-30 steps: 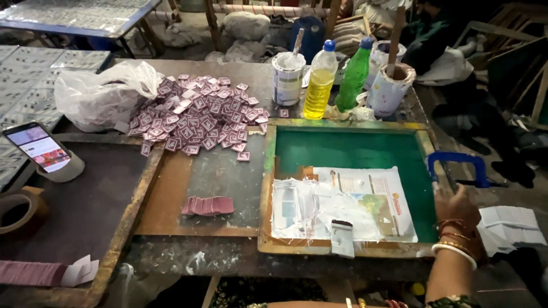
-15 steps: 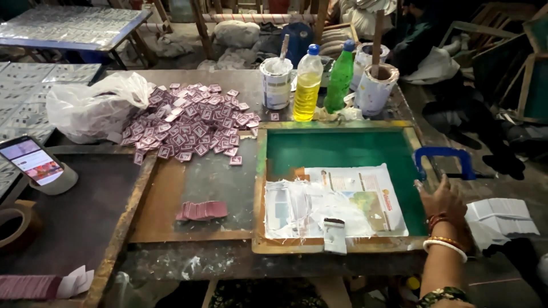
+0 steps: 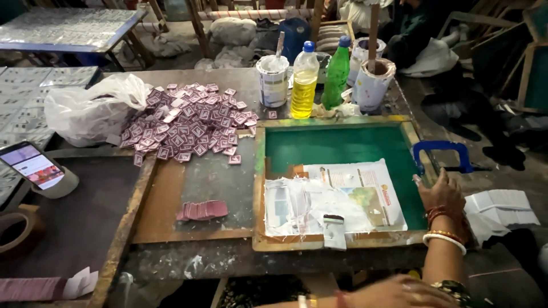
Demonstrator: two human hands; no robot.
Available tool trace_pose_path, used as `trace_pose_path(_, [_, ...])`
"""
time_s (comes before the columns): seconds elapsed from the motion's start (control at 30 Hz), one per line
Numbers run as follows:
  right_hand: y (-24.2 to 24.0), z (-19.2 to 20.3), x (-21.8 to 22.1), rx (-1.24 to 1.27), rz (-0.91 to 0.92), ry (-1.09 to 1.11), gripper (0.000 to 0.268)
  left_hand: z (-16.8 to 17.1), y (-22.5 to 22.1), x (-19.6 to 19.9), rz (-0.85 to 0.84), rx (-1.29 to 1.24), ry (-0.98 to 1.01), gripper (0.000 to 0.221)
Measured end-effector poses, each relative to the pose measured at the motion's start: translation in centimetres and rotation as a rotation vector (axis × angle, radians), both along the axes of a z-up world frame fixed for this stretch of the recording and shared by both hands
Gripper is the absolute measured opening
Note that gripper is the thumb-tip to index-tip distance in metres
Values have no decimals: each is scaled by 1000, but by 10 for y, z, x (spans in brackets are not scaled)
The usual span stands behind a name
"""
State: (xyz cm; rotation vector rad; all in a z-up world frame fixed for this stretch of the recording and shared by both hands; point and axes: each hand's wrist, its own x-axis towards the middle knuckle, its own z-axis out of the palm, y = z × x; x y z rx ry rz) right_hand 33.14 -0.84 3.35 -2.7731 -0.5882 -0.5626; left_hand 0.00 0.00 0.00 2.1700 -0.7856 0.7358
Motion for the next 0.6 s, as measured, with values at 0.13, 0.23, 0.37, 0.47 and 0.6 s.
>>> trace_pose_path(0.13, [-2, 3, 3, 31, 14, 46, 90, 25, 88, -76, 200, 255, 136, 27])
trace_pose_path(0.23, [-6, 5, 2, 53, 26, 165, 90, 79, 128, -164, 404, 53, 340, 11])
trace_pose_path(0.37, [-4, 1, 14, 36, 41, 158, 89, 53, 143, -262, 749, -269, 611, 17])
trace_pose_path(0.47, [-12, 0, 13, 29, 45, 212, 86, 47, 145, -308, 995, -474, 701, 19])
trace_pose_path(0.6, [-7, -8, 1, 197, 204, 48, 67, 35, 159, -325, 1179, -367, 655, 18])
